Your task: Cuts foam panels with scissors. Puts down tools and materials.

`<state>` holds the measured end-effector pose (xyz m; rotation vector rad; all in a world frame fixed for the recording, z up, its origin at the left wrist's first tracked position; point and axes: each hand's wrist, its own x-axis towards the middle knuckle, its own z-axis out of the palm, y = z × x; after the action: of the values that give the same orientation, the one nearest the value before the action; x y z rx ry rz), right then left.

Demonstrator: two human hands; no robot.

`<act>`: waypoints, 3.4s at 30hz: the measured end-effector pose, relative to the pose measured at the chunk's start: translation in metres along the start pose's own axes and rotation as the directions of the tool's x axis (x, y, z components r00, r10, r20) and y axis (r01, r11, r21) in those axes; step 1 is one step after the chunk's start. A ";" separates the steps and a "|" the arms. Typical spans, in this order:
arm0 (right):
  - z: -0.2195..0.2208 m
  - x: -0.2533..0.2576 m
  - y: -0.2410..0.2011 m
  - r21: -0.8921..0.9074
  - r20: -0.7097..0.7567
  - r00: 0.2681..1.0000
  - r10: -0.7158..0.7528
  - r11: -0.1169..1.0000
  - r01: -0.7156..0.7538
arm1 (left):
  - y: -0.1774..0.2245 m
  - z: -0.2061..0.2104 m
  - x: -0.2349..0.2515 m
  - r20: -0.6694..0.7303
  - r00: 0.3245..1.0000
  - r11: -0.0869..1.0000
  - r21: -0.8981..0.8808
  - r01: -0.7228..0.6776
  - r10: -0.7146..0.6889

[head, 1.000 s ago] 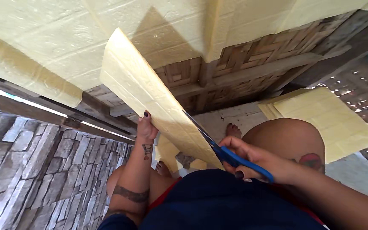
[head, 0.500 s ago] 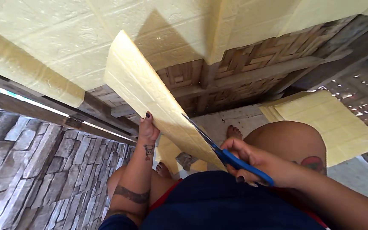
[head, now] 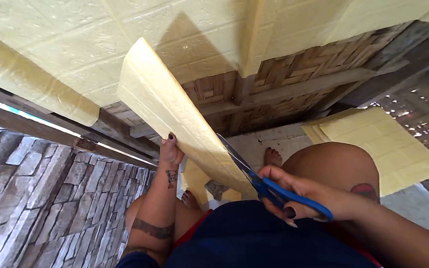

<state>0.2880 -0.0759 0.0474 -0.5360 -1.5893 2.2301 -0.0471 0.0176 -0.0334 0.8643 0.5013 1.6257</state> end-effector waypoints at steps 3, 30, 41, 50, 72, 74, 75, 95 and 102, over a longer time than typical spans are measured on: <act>-0.002 0.001 0.001 -0.001 0.024 1.000 -0.009 1.000 0.009 | 0.000 -0.001 0.000 0.031 0.999 1.000 0.000 -0.017 0.017; 0.006 0.005 0.003 0.012 -0.016 0.999 -0.044 0.999 0.045 | 0.003 -0.004 0.002 0.071 0.997 0.999 0.021 -0.043 0.041; 0.009 0.008 0.008 -0.001 -0.056 0.993 -0.104 0.995 0.104 | 0.001 -0.002 0.000 0.037 0.999 0.999 0.021 -0.034 0.033; 0.009 0.011 0.013 -0.055 -0.131 0.982 -0.140 0.990 0.134 | -0.001 0.004 -0.001 -0.055 0.998 0.999 0.036 0.007 -0.005; 0.005 0.007 0.004 -0.020 0.014 0.998 -0.063 0.998 0.063 | 0.002 0.002 -0.001 0.031 0.999 0.999 0.039 0.020 -0.021; 0.005 0.007 0.003 -0.042 0.027 0.998 -0.053 0.998 0.054 | 0.003 0.003 -0.002 0.041 0.999 0.998 0.052 0.033 -0.035; 0.004 0.008 0.002 -0.049 0.030 0.999 -0.041 0.998 0.042 | 0.004 0.004 -0.003 0.034 0.999 0.997 0.062 0.036 -0.038; 0.011 0.012 0.010 -0.061 -0.187 0.972 -0.141 0.989 0.132 | -0.004 0.002 0.000 -0.048 0.998 0.999 0.034 0.028 -0.027; 0.011 0.012 0.011 -0.102 -0.230 0.965 -0.126 0.989 0.104 | -0.003 0.005 -0.001 -0.088 0.995 0.997 0.041 0.058 -0.054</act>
<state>0.2716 -0.0823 0.0393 -0.6869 -1.5594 1.9383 -0.0416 0.0166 -0.0331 0.8075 0.6189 1.6106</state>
